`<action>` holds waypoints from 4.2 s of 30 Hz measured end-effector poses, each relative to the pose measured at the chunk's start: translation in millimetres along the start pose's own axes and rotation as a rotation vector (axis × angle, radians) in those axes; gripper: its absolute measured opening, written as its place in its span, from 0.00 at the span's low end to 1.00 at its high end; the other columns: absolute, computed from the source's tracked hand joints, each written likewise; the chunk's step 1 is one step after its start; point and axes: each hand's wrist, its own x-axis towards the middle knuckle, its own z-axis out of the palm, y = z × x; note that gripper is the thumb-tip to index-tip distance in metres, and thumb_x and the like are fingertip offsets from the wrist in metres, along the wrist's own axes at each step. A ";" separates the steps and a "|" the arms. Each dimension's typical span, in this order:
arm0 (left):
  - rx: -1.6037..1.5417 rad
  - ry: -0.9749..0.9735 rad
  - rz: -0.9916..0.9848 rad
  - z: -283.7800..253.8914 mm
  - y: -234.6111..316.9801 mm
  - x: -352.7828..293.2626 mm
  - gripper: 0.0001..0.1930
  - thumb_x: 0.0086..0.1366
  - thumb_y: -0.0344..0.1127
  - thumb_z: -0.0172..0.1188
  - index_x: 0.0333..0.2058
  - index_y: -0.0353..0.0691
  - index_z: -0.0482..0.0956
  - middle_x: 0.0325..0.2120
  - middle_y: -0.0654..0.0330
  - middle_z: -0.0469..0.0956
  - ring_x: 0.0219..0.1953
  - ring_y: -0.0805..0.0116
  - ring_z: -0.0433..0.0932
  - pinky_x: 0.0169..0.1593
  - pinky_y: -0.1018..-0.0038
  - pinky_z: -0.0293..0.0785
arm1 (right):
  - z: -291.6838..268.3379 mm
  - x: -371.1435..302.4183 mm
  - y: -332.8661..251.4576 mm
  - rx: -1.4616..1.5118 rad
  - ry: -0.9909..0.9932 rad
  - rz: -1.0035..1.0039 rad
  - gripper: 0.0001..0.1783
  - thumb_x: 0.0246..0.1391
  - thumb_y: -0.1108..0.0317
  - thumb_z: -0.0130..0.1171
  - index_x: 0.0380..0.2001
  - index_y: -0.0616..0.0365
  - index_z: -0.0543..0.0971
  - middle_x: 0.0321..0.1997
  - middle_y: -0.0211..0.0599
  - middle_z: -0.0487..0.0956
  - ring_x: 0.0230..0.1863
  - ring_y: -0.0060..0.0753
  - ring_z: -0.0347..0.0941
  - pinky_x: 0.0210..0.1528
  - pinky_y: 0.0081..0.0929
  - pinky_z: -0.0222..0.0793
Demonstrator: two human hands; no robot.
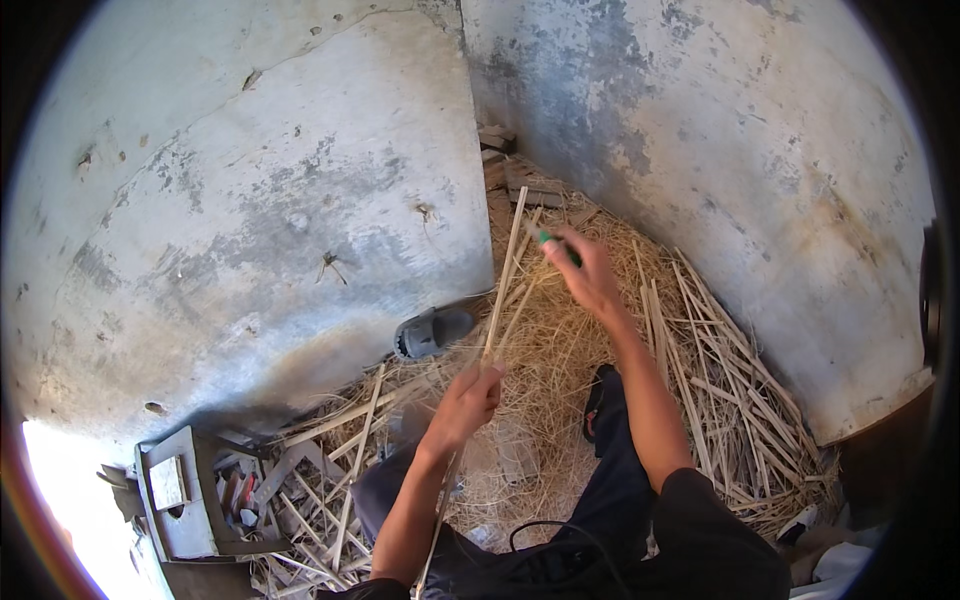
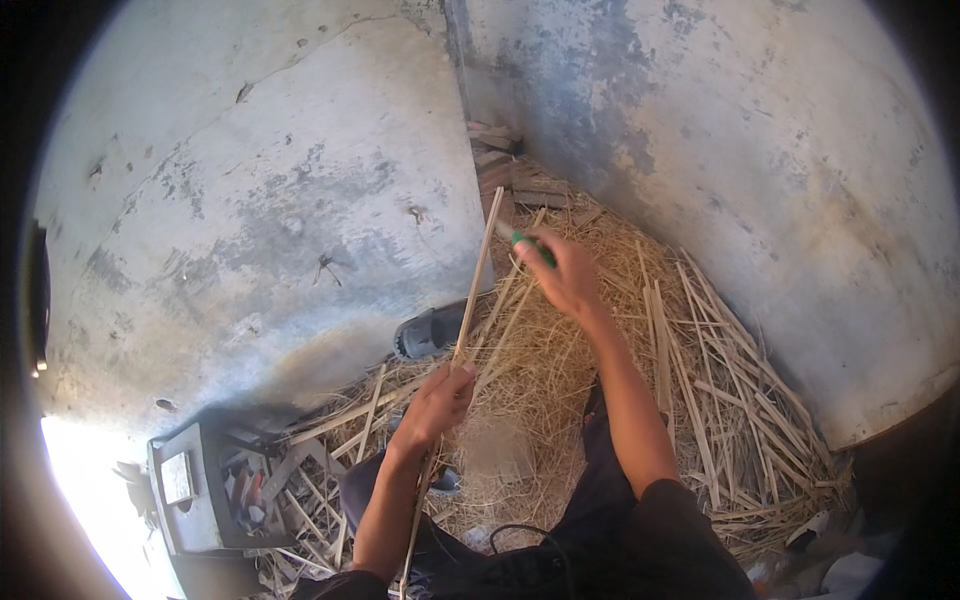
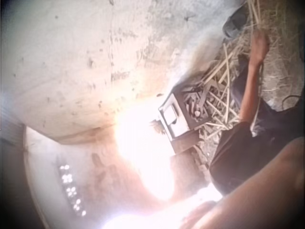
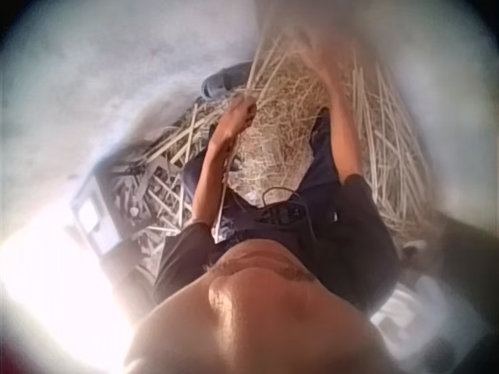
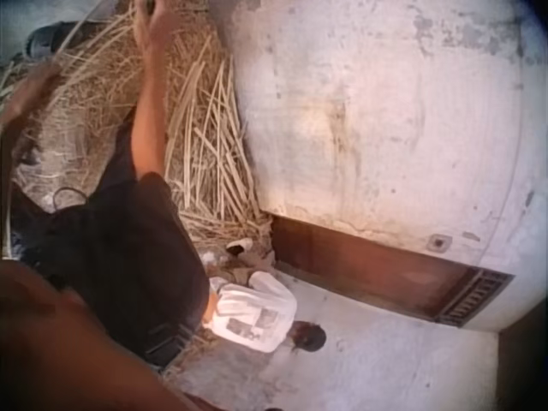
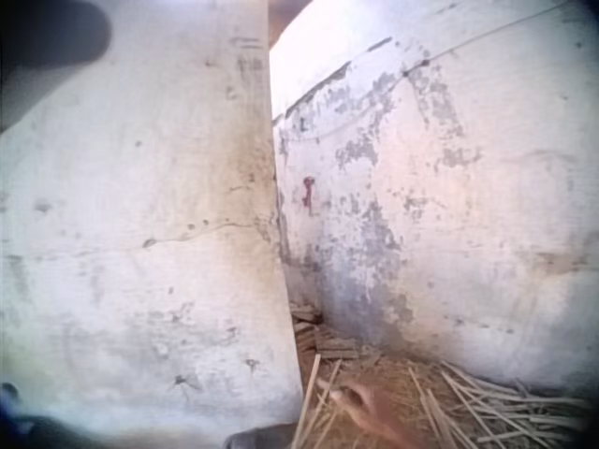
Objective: The person sits on the floor and uses a green utility knife to shave the surface of a long bamboo stick. They hold the stick with one hand and scrape the blade along its length to remove the outer layer, creating thin shavings that fall onto the floor.
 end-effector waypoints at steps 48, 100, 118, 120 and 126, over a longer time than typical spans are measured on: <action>0.186 0.077 0.099 11.5 0.0 13.2 0.26 0.79 0.51 0.48 0.22 0.44 0.63 0.14 0.70 0.59 0.18 0.76 0.57 0.24 0.71 0.54 | 9.2 -49.6 -20.1 -0.084 -0.040 -0.379 0.22 0.61 0.46 0.68 0.36 0.56 0.88 0.25 0.36 0.83 0.23 0.37 0.79 0.26 0.33 0.71; 0.103 -0.091 0.237 19.1 0.2 17.5 0.24 0.74 0.40 0.65 0.61 0.31 0.76 0.39 0.58 0.84 0.41 0.73 0.81 0.47 0.70 0.78 | -39.9 -16.8 -5.3 0.629 0.058 0.316 0.30 0.62 0.54 0.69 0.60 0.61 0.75 0.15 0.18 0.62 0.15 0.14 0.52 0.21 0.23 0.46; 0.079 -0.514 0.050 6.3 4.9 9.6 0.25 0.81 0.52 0.51 0.62 0.37 0.77 0.35 0.60 0.83 0.38 0.73 0.80 0.46 0.72 0.76 | -41.3 -16.9 -3.3 0.652 0.074 0.291 0.36 0.59 0.54 0.73 0.62 0.67 0.74 0.17 0.18 0.65 0.16 0.15 0.54 0.21 0.22 0.47; 0.234 -0.522 0.102 6.3 7.3 7.0 0.23 0.81 0.51 0.51 0.57 0.38 0.80 0.33 0.63 0.81 0.37 0.75 0.79 0.44 0.74 0.75 | -43.5 -17.0 -0.2 0.639 0.083 0.288 0.34 0.60 0.54 0.72 0.61 0.66 0.75 0.18 0.19 0.66 0.16 0.15 0.54 0.21 0.22 0.47; 0.178 -0.238 0.121 14.0 1.3 3.2 0.19 0.81 0.49 0.52 0.33 0.41 0.71 0.22 0.70 0.72 0.25 0.78 0.74 0.31 0.77 0.72 | -44.3 -22.4 -16.4 0.468 0.051 0.217 0.26 0.68 0.47 0.60 0.55 0.57 0.81 0.20 0.22 0.70 0.18 0.14 0.57 0.21 0.22 0.49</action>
